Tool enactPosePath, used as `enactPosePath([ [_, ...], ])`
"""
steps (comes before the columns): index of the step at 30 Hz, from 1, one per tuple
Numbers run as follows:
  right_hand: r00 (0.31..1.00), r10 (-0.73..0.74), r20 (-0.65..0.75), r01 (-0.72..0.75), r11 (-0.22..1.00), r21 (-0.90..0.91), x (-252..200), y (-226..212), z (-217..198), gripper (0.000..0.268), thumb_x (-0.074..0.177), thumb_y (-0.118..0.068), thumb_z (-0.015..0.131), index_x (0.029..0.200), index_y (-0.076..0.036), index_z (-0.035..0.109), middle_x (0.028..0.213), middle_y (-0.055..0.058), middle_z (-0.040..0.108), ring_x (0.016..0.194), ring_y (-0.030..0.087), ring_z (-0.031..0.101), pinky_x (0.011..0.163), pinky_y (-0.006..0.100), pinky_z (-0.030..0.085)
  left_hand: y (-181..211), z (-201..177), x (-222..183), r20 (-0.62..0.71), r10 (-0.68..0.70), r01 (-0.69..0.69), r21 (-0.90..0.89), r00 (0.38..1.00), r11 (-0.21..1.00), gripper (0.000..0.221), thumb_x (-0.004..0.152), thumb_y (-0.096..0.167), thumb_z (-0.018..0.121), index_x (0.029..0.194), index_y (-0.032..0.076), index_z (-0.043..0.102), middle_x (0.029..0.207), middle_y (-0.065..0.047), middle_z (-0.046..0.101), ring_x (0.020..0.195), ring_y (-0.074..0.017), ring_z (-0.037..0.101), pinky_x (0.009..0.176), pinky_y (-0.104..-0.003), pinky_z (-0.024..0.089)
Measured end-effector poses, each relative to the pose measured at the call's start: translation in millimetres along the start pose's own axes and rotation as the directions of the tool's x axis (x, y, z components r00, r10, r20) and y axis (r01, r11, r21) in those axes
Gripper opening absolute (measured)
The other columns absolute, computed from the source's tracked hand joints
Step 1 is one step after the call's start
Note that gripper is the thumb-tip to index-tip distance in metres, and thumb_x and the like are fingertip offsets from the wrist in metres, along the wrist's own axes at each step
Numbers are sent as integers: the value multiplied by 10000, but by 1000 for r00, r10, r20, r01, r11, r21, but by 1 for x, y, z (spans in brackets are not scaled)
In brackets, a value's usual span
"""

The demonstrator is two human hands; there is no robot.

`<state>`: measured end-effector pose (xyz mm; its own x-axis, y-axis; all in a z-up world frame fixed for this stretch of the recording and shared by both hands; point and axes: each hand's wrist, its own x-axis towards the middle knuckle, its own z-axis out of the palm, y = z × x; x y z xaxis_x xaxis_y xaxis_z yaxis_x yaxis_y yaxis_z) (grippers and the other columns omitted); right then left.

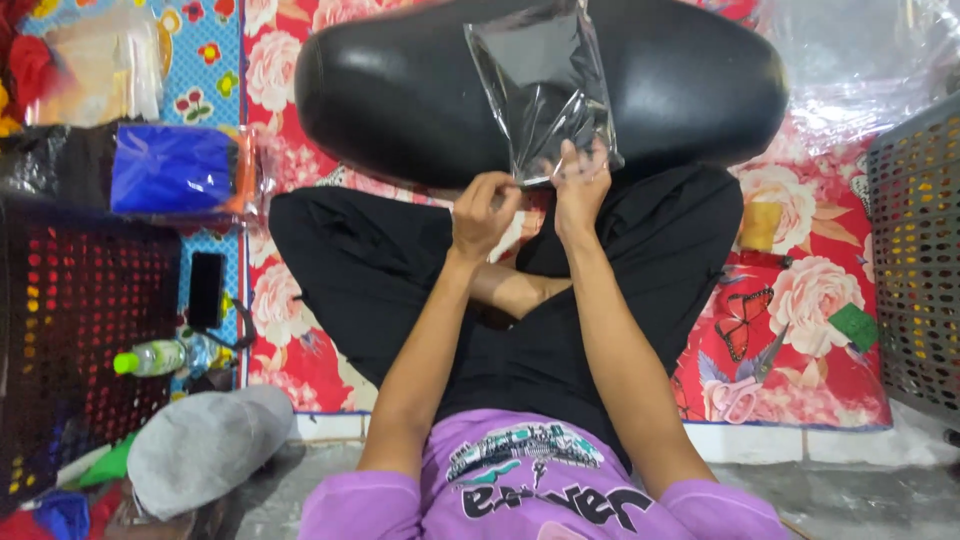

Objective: Folding a black fabric cover over a motorcycle seat and placing it into a plastic bag for packaging.

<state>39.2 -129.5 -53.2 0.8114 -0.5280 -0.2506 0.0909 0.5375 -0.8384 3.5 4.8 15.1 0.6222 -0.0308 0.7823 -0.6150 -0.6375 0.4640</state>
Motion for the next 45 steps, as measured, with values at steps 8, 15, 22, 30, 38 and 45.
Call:
enactPosePath([
  [8,995,52,83,-69,976,207,5,13,-2,483,982,-67,770,1379,-115,498,1068,107,610,974,247,723,964,645,626,24,-19,11,-82,-187,176,-125,979,976,279,752,-105,641,855,142,723,825,25,729,745,-172,713,680,-250,593],
  [15,979,38,202,-88,966,244,-2,2,-8,483,989,-75,726,1388,-83,454,1137,135,594,1038,246,663,1010,585,610,-10,-7,-32,761,-649,786,-392,-15,-478,690,816,589,689,1094,-42,680,993,-186,725,874,-236,720,840,-379,624],
  [22,971,84,223,-141,958,251,-4,-4,-8,926,903,-101,743,1589,13,132,1172,192,489,1116,259,585,1076,543,577,-10,0,-38,857,-506,483,-486,99,-728,238,890,154,791,1065,10,717,969,-88,718,817,-142,694,805,-309,617],
  [30,993,45,112,-66,980,189,5,14,-5,469,1006,-87,755,1389,-164,498,1040,59,545,1045,253,720,970,616,633,-27,16,-69,732,-680,625,-513,-38,-588,324,803,220,923,951,-1,740,927,-111,775,755,-163,769,794,-338,661],
  [38,995,68,77,-82,977,196,4,8,-4,453,993,-79,749,1364,-150,500,996,26,494,1021,239,724,973,618,618,-26,15,-73,689,-723,689,-504,-43,-521,354,789,294,931,892,14,740,848,-93,771,691,-141,756,749,-311,661],
  [45,962,161,221,-218,938,268,18,6,-4,429,986,-87,757,1337,-204,541,1003,9,635,1016,231,745,1026,642,583,-2,1,-36,656,-752,730,-547,69,-410,297,834,316,890,908,69,743,870,-68,762,747,-146,755,801,-339,659],
])
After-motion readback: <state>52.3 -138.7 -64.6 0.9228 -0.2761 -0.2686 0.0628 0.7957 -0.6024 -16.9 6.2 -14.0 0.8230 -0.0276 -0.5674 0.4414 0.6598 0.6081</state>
